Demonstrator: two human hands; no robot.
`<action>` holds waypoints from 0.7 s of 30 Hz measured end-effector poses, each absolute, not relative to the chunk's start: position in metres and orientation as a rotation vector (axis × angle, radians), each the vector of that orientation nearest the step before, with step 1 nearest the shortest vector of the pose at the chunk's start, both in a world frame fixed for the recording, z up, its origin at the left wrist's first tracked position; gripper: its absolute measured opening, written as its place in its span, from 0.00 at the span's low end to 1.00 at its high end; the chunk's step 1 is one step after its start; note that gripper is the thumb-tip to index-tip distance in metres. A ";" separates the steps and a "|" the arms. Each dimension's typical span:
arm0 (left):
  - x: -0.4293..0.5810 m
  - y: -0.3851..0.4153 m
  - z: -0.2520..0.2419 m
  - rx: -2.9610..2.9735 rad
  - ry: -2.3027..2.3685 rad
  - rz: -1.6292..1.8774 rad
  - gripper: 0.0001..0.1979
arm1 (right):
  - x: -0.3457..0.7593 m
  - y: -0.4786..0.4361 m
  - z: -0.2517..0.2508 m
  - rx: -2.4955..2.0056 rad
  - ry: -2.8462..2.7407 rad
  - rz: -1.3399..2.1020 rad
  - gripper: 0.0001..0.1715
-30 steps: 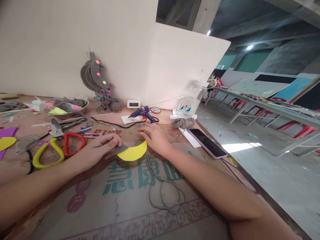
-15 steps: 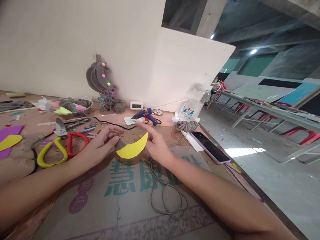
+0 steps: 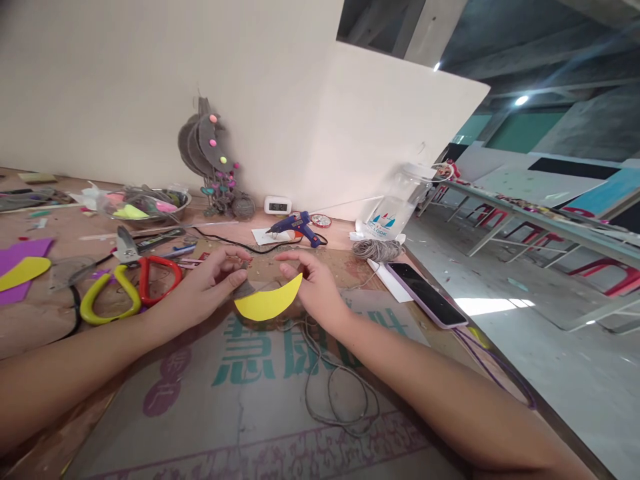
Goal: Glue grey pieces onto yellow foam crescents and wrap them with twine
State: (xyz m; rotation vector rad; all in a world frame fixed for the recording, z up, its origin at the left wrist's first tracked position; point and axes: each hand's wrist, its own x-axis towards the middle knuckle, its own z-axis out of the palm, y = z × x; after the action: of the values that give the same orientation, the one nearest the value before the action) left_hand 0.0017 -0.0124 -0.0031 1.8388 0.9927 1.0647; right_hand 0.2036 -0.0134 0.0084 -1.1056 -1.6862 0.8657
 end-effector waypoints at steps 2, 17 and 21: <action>0.002 -0.013 -0.002 1.843 1.007 1.055 0.12 | 0.203 -0.016 0.011 -1.075 -1.688 0.935 0.16; 0.002 -0.012 -0.002 1.905 1.092 1.053 0.12 | 0.201 -0.013 0.006 -1.085 -1.905 1.196 0.12; 0.001 -0.012 -0.003 1.912 1.062 1.059 0.08 | 0.203 -0.012 0.006 -1.092 -2.006 1.000 0.11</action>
State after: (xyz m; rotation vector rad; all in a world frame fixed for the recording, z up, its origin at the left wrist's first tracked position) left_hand 0.0015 -0.0121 -0.0034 1.9118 1.0621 1.0587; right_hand 0.2027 -0.0117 0.0061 -1.0924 -2.0062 0.9996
